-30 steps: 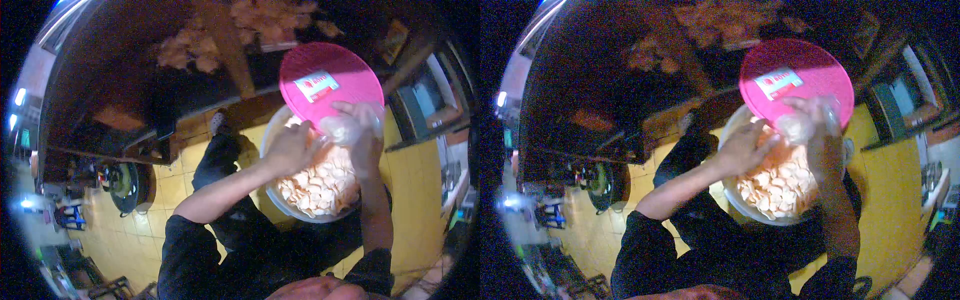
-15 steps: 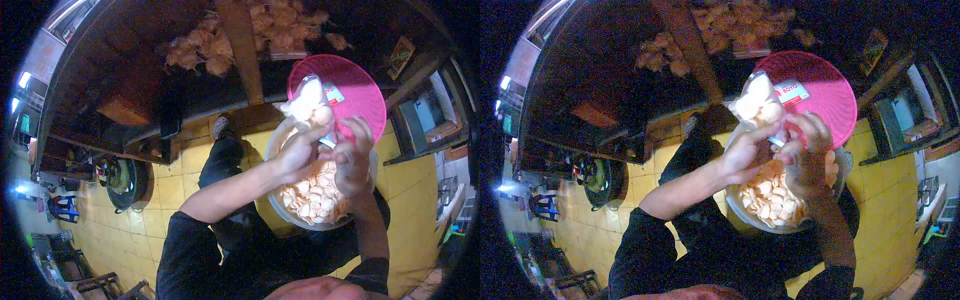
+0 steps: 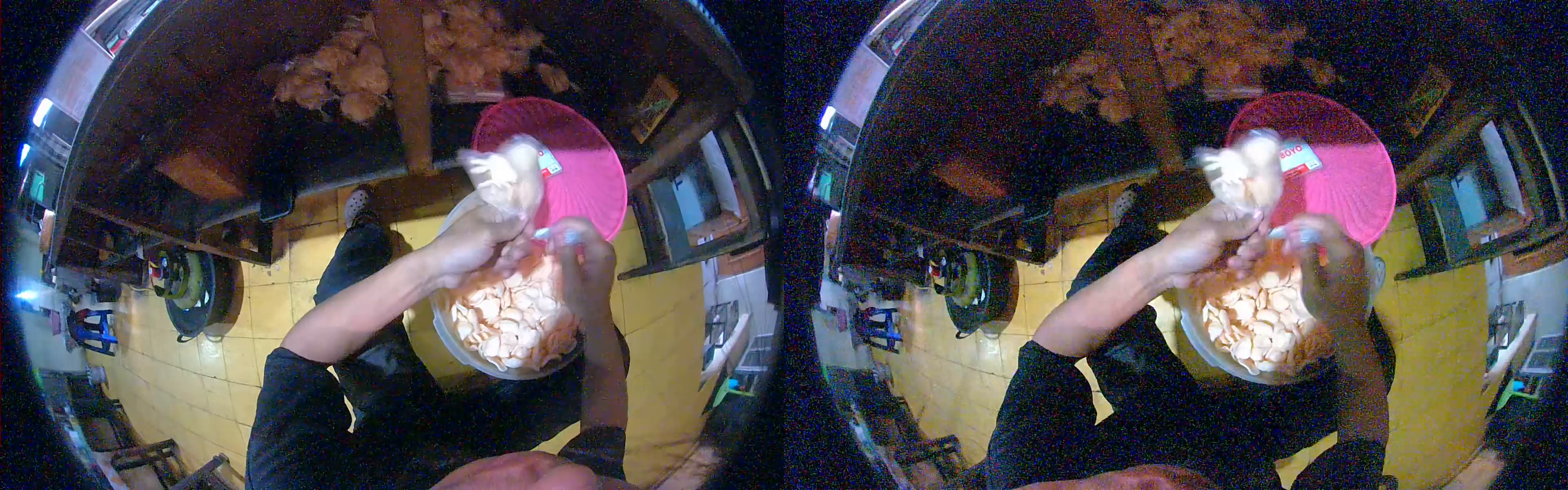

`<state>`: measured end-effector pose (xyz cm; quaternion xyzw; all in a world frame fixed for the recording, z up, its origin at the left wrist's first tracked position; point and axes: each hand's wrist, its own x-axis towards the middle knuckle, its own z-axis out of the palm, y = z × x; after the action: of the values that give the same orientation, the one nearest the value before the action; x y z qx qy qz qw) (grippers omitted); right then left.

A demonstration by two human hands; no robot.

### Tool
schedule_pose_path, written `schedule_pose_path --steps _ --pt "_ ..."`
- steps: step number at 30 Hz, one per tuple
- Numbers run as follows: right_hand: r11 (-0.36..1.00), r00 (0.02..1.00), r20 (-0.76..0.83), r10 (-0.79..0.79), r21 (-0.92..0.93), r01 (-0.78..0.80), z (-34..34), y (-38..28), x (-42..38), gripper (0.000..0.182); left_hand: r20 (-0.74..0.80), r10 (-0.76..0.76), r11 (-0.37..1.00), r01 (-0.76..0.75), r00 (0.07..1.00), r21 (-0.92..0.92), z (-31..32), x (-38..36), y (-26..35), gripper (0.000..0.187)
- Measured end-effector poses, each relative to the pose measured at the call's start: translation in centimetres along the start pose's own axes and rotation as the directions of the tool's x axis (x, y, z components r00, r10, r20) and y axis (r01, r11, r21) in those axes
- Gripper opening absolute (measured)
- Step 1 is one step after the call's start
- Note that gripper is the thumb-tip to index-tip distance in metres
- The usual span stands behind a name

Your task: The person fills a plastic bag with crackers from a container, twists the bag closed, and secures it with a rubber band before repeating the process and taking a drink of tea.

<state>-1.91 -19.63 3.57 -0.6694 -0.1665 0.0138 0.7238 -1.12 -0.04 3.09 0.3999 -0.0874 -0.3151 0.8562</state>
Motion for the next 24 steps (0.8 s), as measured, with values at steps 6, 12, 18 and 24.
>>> schedule_pose_path --steps 6,12,18,24 --pt "0.477 0.79 0.504 -0.35 -0.63 0.613 1.0 0.4 0.4 0.008 0.012 -0.194 0.58 0.104 0.981 0.808 -1.7 -0.4 -0.7 0.029" --pt "0.765 0.999 -0.002 -0.05 -0.643 0.037 1.6 0.3 -0.3 0.013 0.216 0.323 -0.096 -0.195 0.921 0.976 0.3 -0.8 0.0 0.021" --pt "0.975 0.986 -0.135 0.094 -0.189 -0.119 0.5 -0.2 1.0 0.009 0.286 0.516 -0.032 -0.315 0.808 0.949 0.0 0.2 -0.1 0.015" --pt "0.982 0.977 -0.118 0.179 -0.044 -0.185 0.5 -1.1 0.3 0.014 -0.001 0.44 0.595 -0.291 0.898 0.749 0.6 0.5 -0.9 0.012"
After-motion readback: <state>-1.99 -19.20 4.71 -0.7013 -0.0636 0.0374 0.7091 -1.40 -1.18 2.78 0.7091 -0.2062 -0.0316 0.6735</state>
